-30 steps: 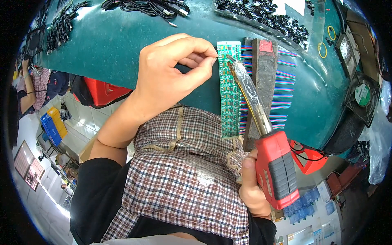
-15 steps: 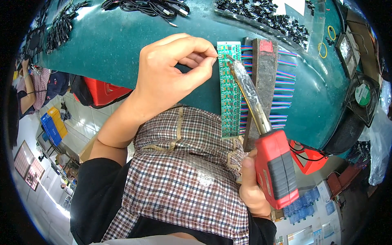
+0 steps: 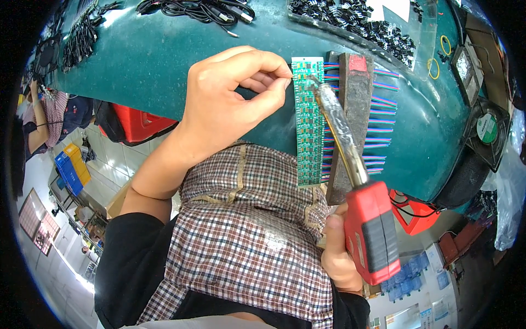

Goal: The person attaches USB cables to circuit boards by positioning wire ends and soldering them onto the boards using a soldering gun.

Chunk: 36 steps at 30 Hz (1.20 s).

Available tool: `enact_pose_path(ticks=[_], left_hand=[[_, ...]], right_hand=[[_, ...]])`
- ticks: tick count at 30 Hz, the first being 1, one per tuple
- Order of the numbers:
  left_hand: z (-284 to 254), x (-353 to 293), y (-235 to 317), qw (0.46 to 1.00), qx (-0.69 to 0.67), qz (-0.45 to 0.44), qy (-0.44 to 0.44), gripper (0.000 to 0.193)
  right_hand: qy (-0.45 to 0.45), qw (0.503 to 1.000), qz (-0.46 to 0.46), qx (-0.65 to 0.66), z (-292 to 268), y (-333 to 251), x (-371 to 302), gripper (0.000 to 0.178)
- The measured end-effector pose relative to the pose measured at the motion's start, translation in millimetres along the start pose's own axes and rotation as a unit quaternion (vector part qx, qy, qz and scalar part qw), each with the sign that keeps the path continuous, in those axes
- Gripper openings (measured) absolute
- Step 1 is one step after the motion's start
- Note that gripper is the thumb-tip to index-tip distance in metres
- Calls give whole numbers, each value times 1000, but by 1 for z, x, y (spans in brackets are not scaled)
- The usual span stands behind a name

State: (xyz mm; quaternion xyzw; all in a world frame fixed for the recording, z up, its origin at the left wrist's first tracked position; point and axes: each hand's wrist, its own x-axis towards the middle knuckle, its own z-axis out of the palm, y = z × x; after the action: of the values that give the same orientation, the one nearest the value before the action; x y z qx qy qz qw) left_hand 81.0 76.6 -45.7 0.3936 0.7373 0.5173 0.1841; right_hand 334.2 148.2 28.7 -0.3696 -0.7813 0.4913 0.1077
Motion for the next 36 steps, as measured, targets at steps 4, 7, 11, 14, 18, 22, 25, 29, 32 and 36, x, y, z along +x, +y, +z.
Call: enact_pose_path(ticks=[4, 7, 11, 14, 18, 22, 25, 29, 32, 36], left_hand=[[-1, 1, -2, 1000, -4, -3, 1, 11], [0, 2, 2, 1000, 4, 8, 8, 11], [0, 5, 5, 1000, -17, -14, 12, 10], [-3, 3, 6, 1000, 26, 12, 9, 9], [-18, 23, 19, 987, 144, 76, 22, 7], [-14, 73, 22, 935, 316, 159, 15, 8], [-6, 110, 21, 919, 304, 252, -11, 7], [15, 135, 6, 882, 425, 178, -98, 13], [14, 138, 3, 885, 417, 190, -85, 11], [21, 134, -1, 895, 398, 186, -72, 10]], right_hand=[[39, 998, 37, 43, 7, -4, -1, 10], [56, 996, 41, 59, 5, -2, -3, 9], [26, 998, 12, 62, -2, 0, 0, 10], [100, 987, 38, 117, 6, -3, -1, 9], [142, 965, 33, 217, 6, -5, 3, 11], [176, 952, 33, 247, 5, -7, 7, 10], [172, 951, 9, 255, 4, -10, 8, 9], [185, 946, 3, 266, 4, -5, 2, 8], [217, 939, 47, 264, 7, -1, -3, 10], [253, 926, 42, 275, 10, 10, -9, 13]])
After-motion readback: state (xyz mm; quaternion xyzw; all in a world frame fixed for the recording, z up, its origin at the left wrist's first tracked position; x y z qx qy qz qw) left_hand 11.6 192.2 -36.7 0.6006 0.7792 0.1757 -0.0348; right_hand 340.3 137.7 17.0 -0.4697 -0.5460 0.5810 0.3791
